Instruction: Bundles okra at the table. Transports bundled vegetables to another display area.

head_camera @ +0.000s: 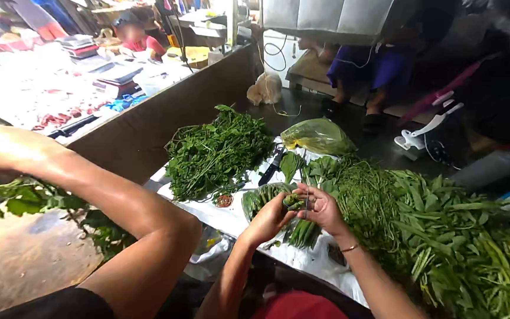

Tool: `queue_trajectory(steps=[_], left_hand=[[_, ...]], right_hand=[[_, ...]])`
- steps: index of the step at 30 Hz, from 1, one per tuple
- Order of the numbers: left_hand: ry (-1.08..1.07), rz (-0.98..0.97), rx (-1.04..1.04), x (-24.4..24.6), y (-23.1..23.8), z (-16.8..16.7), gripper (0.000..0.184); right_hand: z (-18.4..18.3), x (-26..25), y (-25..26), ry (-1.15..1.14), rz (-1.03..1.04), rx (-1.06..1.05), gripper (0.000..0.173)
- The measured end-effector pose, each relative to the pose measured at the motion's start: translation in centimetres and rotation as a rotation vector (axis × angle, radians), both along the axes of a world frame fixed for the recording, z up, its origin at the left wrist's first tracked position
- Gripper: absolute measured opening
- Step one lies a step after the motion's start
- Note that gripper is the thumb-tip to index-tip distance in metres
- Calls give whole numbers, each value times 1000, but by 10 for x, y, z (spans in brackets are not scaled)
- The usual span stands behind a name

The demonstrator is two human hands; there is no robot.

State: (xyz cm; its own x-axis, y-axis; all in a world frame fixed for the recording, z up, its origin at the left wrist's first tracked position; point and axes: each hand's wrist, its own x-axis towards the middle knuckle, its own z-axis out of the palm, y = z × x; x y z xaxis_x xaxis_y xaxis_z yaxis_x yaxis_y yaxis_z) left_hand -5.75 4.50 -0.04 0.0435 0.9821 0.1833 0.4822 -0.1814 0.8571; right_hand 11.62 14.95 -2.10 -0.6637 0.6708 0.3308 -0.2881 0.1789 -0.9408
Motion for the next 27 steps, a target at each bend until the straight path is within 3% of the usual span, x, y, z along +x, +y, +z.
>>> queue_trajectory(steps=[4, 9, 13, 21, 24, 27], left_hand=[[106, 15, -229, 1, -6, 1, 44], [76, 23, -206, -1, -7, -15, 49], [-24, -39, -185, -6, -5, -35, 52], [-528, -123, -370, -10, -7, -64, 53], [-704, -151, -396, -8, -8, -70, 48], [-754, -166, -393, -3, -6, -78, 55]], right_hand=[[19, -2, -1, -340, -17, 342, 60], [27, -12, -1, -527, 55, 567, 33], [23, -20, 4, -628, 160, 486, 26], [18, -18, 16, -687, 280, 207, 32], [12, -13, 20, -636, 362, 213, 34], [2, -13, 19, -688, 401, 298, 39]])
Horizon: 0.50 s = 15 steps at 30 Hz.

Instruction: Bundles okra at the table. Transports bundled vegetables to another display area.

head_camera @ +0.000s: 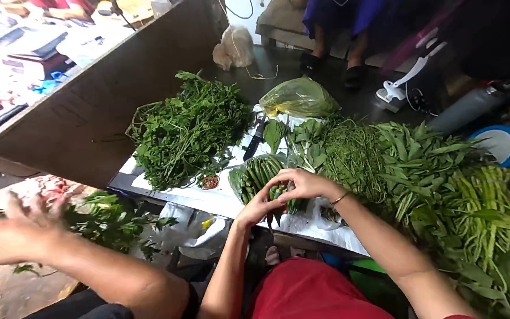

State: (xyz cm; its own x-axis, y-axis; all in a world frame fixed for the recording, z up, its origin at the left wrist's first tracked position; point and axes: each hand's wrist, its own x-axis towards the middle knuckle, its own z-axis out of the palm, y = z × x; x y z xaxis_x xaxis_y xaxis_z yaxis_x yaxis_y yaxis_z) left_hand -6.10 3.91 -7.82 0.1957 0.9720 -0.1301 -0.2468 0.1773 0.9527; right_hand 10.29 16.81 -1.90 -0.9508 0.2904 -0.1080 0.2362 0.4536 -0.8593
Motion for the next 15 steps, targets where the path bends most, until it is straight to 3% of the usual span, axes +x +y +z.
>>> queue_trajectory(steps=[5, 10, 15], left_hand=[[114, 82, 6, 7, 2, -11, 69], [242, 304, 144, 11, -1, -20, 58], [552, 369, 198, 10, -2, -21, 43]], right_hand=[[-18, 2, 5, -43, -43, -40, 32], [-23, 11, 7, 11, -160, -171, 32], [-27, 11, 8, -16, -237, -193, 28]])
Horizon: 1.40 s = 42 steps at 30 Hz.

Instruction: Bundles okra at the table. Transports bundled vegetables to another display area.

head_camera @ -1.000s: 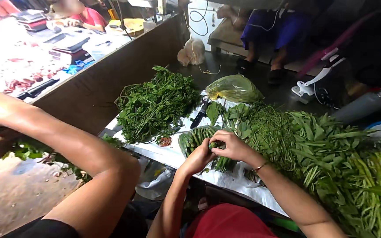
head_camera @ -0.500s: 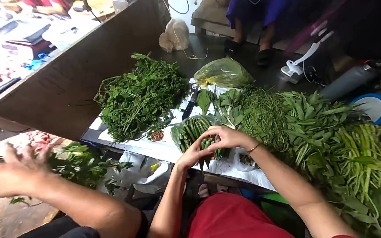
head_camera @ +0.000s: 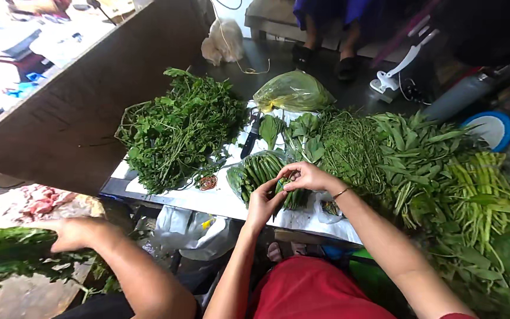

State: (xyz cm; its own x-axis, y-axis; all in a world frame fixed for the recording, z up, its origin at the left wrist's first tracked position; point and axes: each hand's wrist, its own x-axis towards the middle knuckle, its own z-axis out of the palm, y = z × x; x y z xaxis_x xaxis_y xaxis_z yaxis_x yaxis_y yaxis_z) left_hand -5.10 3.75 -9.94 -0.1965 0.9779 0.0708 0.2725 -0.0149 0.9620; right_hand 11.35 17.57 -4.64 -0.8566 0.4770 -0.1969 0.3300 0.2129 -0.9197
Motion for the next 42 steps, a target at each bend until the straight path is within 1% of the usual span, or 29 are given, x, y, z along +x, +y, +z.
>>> queue_trajectory(steps=[1, 4, 8, 10, 13, 14, 15, 16, 18, 19, 20, 22, 23, 27, 30, 33, 35, 38, 39, 42], left_hand=[[78, -7, -6, -2, 0, 0, 43], [277, -52, -83, -5, -1, 4, 51], [385, -44, -126, -3, 0, 9, 53], [366, -17, -137, 1, 0, 9, 54], [242, -15, -182, 10, 9, 2, 70], [187, -19, -207, 13, 14, -4, 70], [131, -9, -236, 16, 21, -11, 66], [77, 8, -278, 19, 29, -20, 61], [20, 28, -390, 26, 42, -40, 55], [28, 19, -453, 30, 47, -46, 55], [52, 3, -509, 34, 51, -50, 56], [127, -17, -569, 42, 58, -59, 57], [160, -17, -582, 46, 62, -61, 56], [247, -24, -689, 62, 72, -54, 59], [244, -6, -747, 69, 79, -58, 63], [193, 3, -778, 70, 83, -61, 62], [134, -7, -781, 67, 86, -66, 64], [-65, 31, -696, 63, 81, -76, 62], [-157, 49, -644, 63, 77, -75, 61], [-390, 61, -453, 63, 57, -64, 56]], right_hand=[[0, -1, 0, -9, 9, 1, 29], [2, -4, -1, -32, 30, 32, 28], [4, -7, -2, -52, 13, 39, 27], [1, -7, -1, -29, -27, 29, 26], [-5, -1, -3, 24, -139, -9, 32], [-7, 4, -6, 28, -207, -30, 37], [-11, 9, -9, 27, -310, -59, 41], [-21, 15, -12, 32, -452, -100, 44], [-60, 26, -19, 34, -755, -173, 49], [-81, 29, -25, 7, -852, -212, 54], [-99, 31, -33, -32, -905, -269, 59], [-120, 30, -49, -91, -956, -379, 66], [-126, 27, -54, -109, -976, -406, 67], [-137, 20, -52, -163, -1013, -373, 58], [-143, 19, -46, -208, -1024, -327, 56], [-145, 19, -43, -205, -1047, -358, 55], [-148, 21, -41, -163, -1079, -413, 50], [-142, 23, -41, -57, -1091, -511, 40], [-136, 25, -41, -21, -1084, -531, 41], [-110, 31, -50, 113, -1044, -549, 64]])
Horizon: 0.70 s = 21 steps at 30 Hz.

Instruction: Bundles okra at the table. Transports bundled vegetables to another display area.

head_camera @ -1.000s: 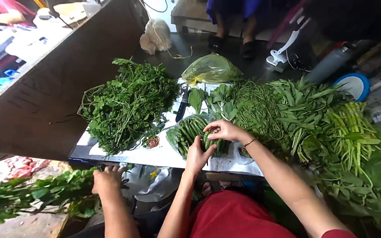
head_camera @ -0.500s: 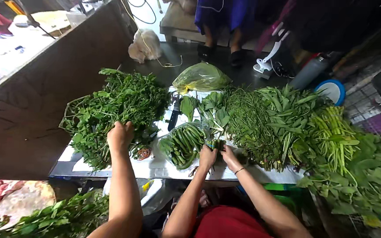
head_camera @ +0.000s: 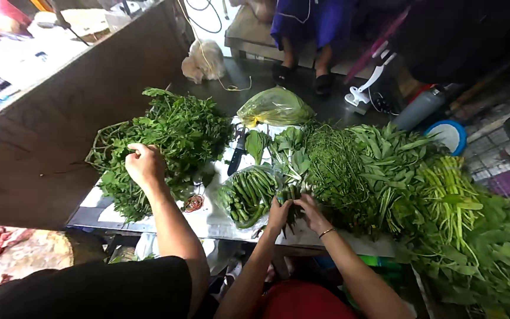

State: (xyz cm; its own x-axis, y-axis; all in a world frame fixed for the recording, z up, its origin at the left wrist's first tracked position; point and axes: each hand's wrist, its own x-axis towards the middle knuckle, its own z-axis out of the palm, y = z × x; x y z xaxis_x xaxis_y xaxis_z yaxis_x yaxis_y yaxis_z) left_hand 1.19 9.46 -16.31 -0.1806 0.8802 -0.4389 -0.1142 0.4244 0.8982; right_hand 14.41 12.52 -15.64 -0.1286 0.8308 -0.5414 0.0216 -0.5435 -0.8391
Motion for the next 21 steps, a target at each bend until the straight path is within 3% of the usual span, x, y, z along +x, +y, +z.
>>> queue_trajectory(steps=[3, 4, 5, 7, 8, 9, 10, 13, 14, 15, 21], left_hand=[[-114, 15, 261, -6, -24, 12, 59], [-73, 0, 301, -8, -35, 42, 59], [-15, -21, 220, -10, -48, 104, 57], [32, -29, -246, -11, -61, 283, 51], [70, -43, -306, -15, -67, 326, 48], [77, -46, -283, -20, -75, 330, 46], [50, -30, -176, -26, -84, 300, 46], [-81, 56, 372, -37, -101, 92, 63], [-122, 106, 410, -39, -105, 55, 68], [-150, 155, 391, -40, -114, 42, 70], [-75, 463, 361, -26, -196, 36, 58]], right_hand=[[26, 6, -14, 145, 13, 131, 75], [34, 7, -19, 193, 20, 172, 74], [41, 9, -23, 229, 28, 202, 72], [54, 8, -30, 240, 48, 252, 63], [58, 6, -33, 220, 58, 279, 57], [62, 4, -35, 189, 83, 307, 53], [66, 1, -38, 155, 120, 333, 50], [74, -7, -44, 129, 271, 337, 54], [76, -11, -47, 131, 324, 325, 56], [78, -15, -51, 135, 379, 309, 56], [65, -38, -76, 191, 760, 257, 57]])
